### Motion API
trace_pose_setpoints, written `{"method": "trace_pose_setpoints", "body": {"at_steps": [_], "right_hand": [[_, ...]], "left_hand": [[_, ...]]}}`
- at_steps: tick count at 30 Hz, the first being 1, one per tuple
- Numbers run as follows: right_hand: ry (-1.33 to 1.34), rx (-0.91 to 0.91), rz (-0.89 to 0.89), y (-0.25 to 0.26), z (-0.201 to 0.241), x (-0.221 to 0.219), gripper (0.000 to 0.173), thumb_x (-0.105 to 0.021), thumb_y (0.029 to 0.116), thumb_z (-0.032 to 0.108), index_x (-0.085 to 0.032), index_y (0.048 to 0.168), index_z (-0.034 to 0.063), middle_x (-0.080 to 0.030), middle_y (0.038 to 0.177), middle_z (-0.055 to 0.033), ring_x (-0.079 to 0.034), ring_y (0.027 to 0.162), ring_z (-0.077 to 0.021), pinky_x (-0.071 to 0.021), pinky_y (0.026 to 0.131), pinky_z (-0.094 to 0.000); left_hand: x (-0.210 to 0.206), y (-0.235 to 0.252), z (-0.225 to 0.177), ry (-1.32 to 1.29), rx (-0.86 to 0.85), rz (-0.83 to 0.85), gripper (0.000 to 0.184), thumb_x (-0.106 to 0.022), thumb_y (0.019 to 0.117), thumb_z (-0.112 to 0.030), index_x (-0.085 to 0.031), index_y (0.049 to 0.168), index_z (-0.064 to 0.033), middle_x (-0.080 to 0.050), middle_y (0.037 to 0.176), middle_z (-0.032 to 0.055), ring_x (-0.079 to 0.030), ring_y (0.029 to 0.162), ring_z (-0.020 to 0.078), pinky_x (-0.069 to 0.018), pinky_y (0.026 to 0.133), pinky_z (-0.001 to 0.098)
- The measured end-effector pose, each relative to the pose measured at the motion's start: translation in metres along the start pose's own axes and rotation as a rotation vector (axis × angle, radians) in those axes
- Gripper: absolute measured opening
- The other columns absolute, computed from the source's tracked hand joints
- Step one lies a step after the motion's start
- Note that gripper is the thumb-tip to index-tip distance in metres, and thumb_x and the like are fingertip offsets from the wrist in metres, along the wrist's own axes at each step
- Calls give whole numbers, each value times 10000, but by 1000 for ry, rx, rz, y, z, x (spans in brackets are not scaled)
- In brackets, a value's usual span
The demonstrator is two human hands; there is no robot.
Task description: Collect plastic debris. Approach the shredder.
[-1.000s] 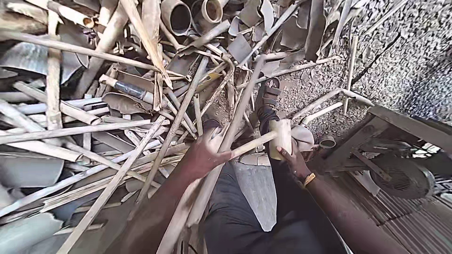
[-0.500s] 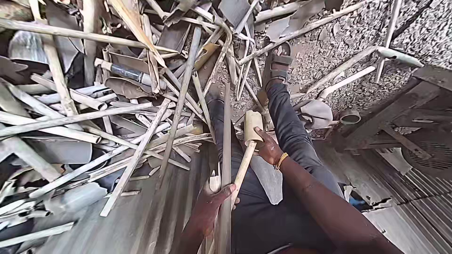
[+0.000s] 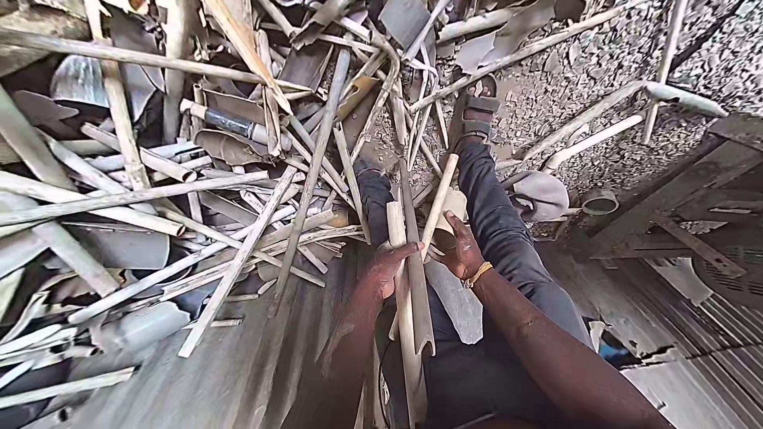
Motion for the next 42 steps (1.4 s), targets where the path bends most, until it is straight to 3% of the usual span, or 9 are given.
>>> {"method": "trace_pose_setpoints", "body": {"at_steps": [9,13,17,23,31,34,37,40,42], "right_hand": [[-239,221,-229,38,12,-7,850,-736,946,407,-225,1595,209,-497,1478,-204,-561,1277,-398,-520,967,-609],[-394,260,-250,58,11,-18,898,-776,912,392,-254,1588,115,-521,1443,-235,-527,1301,-375,-451,1036,-587],[-574,232,-272,81,6,-28,948,-743,885,545,-261,1576,109,-588,1356,-246,-596,1210,-385,-490,977,-582],[-609,232,-379,85,24,-29,906,-725,924,484,-269,1566,36,-557,1402,-266,-559,1293,-380,-454,1072,-554],[-810,142,-411,80,32,-7,925,-673,964,482,-229,1552,-77,-516,1434,-307,-533,1324,-404,-425,1112,-535],[-982,94,-364,79,25,8,998,-648,967,521,-104,1595,-32,-530,1423,-308,-559,1306,-405,-441,1092,-538],[-1001,146,-320,84,20,12,996,-660,960,517,-79,1621,51,-541,1419,-291,-581,1271,-412,-468,1049,-566],[-903,219,-239,85,31,4,891,-645,976,504,-178,1621,104,-506,1457,-276,-574,1266,-421,-494,1006,-613],[-820,282,-184,91,49,-3,798,-660,982,461,-315,1585,68,-509,1472,-254,-521,1342,-388,-432,1096,-586]], "left_hand": [[8,7,12,37,74,7,367,-620,1016,-138,-518,1349,-25,-702,1148,179,-729,960,319,-629,747,477],[8,23,5,147,22,-43,454,-700,974,-186,-531,1370,-41,-680,1141,152,-691,991,236,-597,839,416],[5,43,-4,153,19,-101,531,-711,971,-237,-496,1425,-66,-643,1233,202,-668,1073,346,-571,867,591],[-9,51,-13,192,44,-148,534,-713,958,-316,-540,1397,-66,-642,1259,164,-633,1144,272,-545,939,480],[-38,46,22,-1,23,-38,504,-758,929,-203,-549,1357,-40,-674,1167,164,-676,1033,245,-571,896,423],[-48,44,41,-47,23,10,518,-743,933,-120,-504,1380,-14,-655,1196,178,-670,1053,239,-571,913,408],[-51,35,46,-106,10,-6,453,-711,937,-60,-507,1337,0,-660,1093,175,-685,935,237,-595,824,400],[-46,24,38,-166,11,24,368,-674,966,-60,-524,1297,1,-677,1025,166,-702,873,247,-615,778,412],[-40,27,28,-168,-2,56,335,-630,1000,-86,-522,1306,-6,-688,1029,166,-707,882,259,-618,779,427]]}}
Point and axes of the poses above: each hand's wrist, its own y-axis towards the middle knuckle, its own x-axis out of the back of the hand, z = x × y, the point moved 5 cm from there along y, towards the middle knuckle
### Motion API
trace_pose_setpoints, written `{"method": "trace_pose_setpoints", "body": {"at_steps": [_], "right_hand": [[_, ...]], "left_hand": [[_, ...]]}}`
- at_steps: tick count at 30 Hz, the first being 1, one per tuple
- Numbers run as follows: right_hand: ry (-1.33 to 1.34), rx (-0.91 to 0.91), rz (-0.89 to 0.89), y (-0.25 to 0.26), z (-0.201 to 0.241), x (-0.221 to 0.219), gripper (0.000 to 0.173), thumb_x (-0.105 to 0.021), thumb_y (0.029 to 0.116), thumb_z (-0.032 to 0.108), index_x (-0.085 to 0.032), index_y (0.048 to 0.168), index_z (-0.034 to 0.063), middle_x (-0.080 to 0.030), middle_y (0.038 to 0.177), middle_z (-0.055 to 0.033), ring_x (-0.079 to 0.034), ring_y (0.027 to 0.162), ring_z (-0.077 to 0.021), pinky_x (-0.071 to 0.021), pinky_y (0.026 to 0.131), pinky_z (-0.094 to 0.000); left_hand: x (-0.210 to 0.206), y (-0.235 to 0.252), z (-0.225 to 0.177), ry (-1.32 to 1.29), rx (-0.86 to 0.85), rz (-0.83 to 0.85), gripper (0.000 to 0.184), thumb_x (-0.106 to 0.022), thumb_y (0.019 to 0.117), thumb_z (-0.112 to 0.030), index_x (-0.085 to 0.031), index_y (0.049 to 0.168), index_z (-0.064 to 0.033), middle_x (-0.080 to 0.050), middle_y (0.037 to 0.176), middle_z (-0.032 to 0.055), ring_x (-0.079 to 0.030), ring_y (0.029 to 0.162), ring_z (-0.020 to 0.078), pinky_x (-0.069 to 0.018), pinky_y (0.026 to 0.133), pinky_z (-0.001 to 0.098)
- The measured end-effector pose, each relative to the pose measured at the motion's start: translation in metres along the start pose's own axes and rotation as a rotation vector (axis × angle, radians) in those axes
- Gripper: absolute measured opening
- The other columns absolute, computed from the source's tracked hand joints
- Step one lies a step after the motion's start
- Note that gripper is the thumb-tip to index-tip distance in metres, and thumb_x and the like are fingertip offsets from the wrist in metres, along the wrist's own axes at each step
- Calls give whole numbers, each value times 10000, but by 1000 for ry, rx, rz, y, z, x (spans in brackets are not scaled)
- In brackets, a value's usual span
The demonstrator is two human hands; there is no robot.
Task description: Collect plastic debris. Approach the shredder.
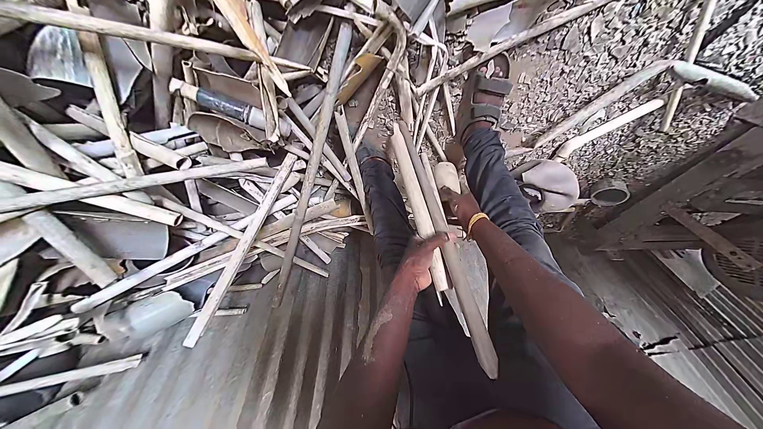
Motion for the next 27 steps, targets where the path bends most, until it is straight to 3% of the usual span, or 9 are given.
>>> {"method": "trace_pose_setpoints", "body": {"at_steps": [2,6,10,12,14,16,23,24,27], "right_hand": [[48,48,32,0,16,5,732,-636,993,476,-407,1547,55,-508,1486,-238,-470,1392,-380,-376,1133,-595],[125,40,91,-5,33,0,716,-567,994,576,-439,1540,130,-504,1497,-201,-464,1390,-375,-392,1091,-642],[125,26,48,-5,37,-9,729,-596,988,555,-398,1562,152,-489,1510,-199,-459,1394,-380,-397,1082,-641],[122,16,52,-4,29,-11,747,-601,989,548,-371,1581,155,-471,1527,-200,-445,1405,-383,-391,1088,-641],[141,13,56,-3,25,-12,767,-602,988,550,-345,1592,153,-452,1545,-193,-429,1421,-379,-382,1098,-647],[160,17,62,-7,22,-13,754,-582,997,555,-352,1585,144,-458,1545,-178,-432,1423,-353,-375,1113,-620],[241,56,78,-25,42,-5,710,-530,1027,541,-341,1584,143,-436,1566,-164,-410,1443,-332,-351,1138,-601],[268,57,84,-26,41,-2,706,-540,1022,540,-352,1579,149,-452,1552,-166,-432,1426,-335,-374,1124,-593],[330,38,150,-39,27,8,717,-565,1004,546,-339,1585,192,-475,1516,-192,-511,1341,-380,-476,1026,-601]], "left_hand": [[11,13,-10,30,-19,26,385,-610,1018,-120,-494,1376,-39,-689,1113,175,-706,939,285,-608,809,466],[23,54,-32,106,-103,-28,486,-662,984,-172,-477,1425,-87,-682,1149,160,-693,965,280,-592,806,468],[15,69,-53,92,-113,-135,458,-680,943,-78,-506,1366,-45,-656,1069,145,-663,870,219,-578,756,385],[19,75,-49,127,-129,-101,507,-693,942,-71,-478,1400,-33,-647,1149,169,-669,937,240,-582,813,405],[25,84,-49,161,-129,-81,535,-711,950,-120,-472,1419,-21,-651,1193,193,-680,987,272,-587,850,433],[28,92,-51,193,-131,-91,513,-724,948,-196,-508,1383,-28,-676,1111,171,-685,945,252,-587,833,416],[22,88,-82,330,-112,-184,672,-757,922,-353,-484,1451,-39,-555,1413,191,-548,1291,302,-476,1051,515],[18,79,-82,313,-119,-185,629,-744,934,-337,-498,1436,-49,-580,1370,178,-572,1245,286,-493,1020,499],[17,50,-68,267,-156,-127,434,-682,980,-303,-567,1317,-56,-670,1012,118,-664,857,210,-581,756,394]]}}
Point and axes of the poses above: each hand's wrist, its own y-axis towards the middle knuckle, its own x-axis out of the back of the hand, z = x × y, the point moved 5 cm from there along y, towards the middle knuckle
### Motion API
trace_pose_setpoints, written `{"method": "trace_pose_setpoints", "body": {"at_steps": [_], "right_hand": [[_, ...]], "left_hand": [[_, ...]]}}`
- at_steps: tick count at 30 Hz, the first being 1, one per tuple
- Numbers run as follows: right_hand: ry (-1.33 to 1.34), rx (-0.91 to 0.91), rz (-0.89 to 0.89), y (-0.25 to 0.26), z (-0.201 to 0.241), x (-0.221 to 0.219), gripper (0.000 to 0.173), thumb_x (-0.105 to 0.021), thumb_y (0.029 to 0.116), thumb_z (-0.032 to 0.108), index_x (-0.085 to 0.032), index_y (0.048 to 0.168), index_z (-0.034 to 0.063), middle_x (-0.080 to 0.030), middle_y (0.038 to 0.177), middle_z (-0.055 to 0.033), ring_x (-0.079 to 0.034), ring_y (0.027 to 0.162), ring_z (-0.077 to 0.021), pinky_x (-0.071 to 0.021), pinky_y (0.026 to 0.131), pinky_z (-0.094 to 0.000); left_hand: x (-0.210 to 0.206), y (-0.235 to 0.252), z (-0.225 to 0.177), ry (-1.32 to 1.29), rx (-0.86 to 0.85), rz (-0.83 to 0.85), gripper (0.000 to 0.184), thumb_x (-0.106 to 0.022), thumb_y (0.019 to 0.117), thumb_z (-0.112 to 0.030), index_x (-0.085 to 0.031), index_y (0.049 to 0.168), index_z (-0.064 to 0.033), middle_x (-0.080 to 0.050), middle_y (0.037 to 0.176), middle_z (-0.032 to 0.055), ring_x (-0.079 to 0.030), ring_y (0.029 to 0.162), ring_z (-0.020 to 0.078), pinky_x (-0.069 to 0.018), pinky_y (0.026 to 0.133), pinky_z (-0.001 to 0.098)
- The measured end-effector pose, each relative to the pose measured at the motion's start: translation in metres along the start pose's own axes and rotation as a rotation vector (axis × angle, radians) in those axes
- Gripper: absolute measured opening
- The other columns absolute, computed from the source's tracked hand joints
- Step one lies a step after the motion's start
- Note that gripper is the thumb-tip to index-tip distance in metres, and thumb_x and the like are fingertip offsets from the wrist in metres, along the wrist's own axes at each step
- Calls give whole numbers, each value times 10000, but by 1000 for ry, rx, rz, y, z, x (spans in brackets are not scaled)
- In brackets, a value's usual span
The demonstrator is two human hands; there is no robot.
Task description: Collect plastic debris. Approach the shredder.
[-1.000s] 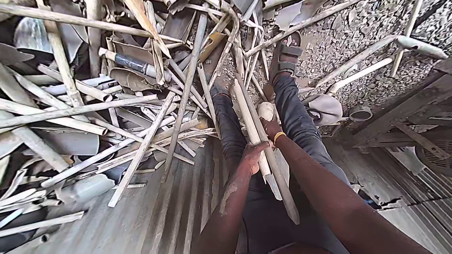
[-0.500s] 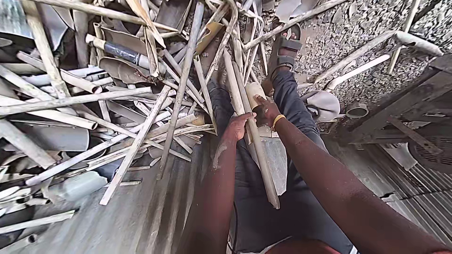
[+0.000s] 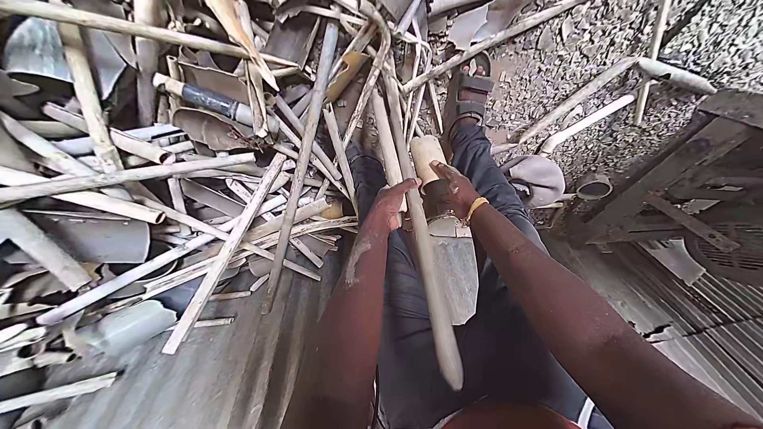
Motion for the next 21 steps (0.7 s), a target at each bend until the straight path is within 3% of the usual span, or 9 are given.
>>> {"method": "trace_pose_setpoints", "body": {"at_steps": [2,5,8,10,11,14,16,19,21], "right_hand": [[22,10,58,-21,0,9,705,-548,1007,556,-340,1580,201,-505,1482,-197,-568,1267,-383,-517,972,-575],[25,54,105,-57,8,23,630,-512,1022,565,-416,1535,212,-593,1373,-175,-648,1128,-339,-564,888,-505],[78,126,126,-100,21,43,597,-525,1030,531,-433,1521,204,-570,1419,-151,-613,1219,-333,-545,956,-523],[108,232,100,-136,40,57,555,-514,1051,483,-457,1500,162,-592,1373,-164,-641,1152,-316,-567,908,-482],[133,289,84,-157,52,65,534,-502,1063,455,-464,1487,132,-598,1345,-178,-649,1111,-309,-571,875,-462],[177,449,59,-225,84,99,538,-470,1086,398,-387,1533,110,-535,1430,-195,-622,1177,-331,-568,894,-480],[156,523,3,-270,92,130,577,-476,1086,390,-328,1580,131,-512,1478,-196,-598,1238,-348,-547,936,-507],[-13,598,-193,-308,72,187,640,-570,1051,372,-324,1588,122,-541,1440,-236,-590,1247,-388,-520,963,-577],[-109,578,-321,-317,38,225,718,-657,1003,390,-355,1582,92,-526,1458,-271,-541,1320,-429,-447,1068,-615]], "left_hand": [[4,-33,6,-24,-20,69,360,-644,1009,-285,-574,1275,-53,-675,870,93,-674,726,190,-600,664,358],[11,-89,9,-82,-91,213,249,-594,1035,-232,-593,1213,-58,-664,853,81,-676,702,188,-611,641,347],[17,-144,-3,-163,-263,322,349,-581,998,-146,-522,1328,-47,-660,908,96,-686,764,198,-620,718,359],[23,-189,-28,-196,-439,353,446,-614,941,-134,-499,1362,-44,-668,919,98,-692,792,203,-617,754,372],[27,-217,-46,-214,-544,346,428,-640,905,-139,-523,1304,-37,-678,894,100,-697,776,206,-621,741,376],[45,-319,-100,-228,-881,329,402,-703,837,-185,-556,1183,-44,-691,858,88,-700,744,195,-620,708,366],[60,-394,-129,-215,-1098,311,436,-749,811,-240,-566,1166,-65,-700,871,75,-703,740,181,-625,699,351],[88,-495,-156,-153,-1390,280,620,-808,759,-320,-531,1267,-97,-709,889,40,-709,747,159,-625,704,336],[108,-549,-164,-105,-1549,138,690,-826,733,-307,-470,1282,-87,-701,880,11,-710,735,128,-630,683,315]]}}
Point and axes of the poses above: each hand's wrist, its own y-axis towards the middle knuckle, its own x-axis out of the back of the hand, z = x × y, the point moved 5 cm from there along y, towards the middle knuckle
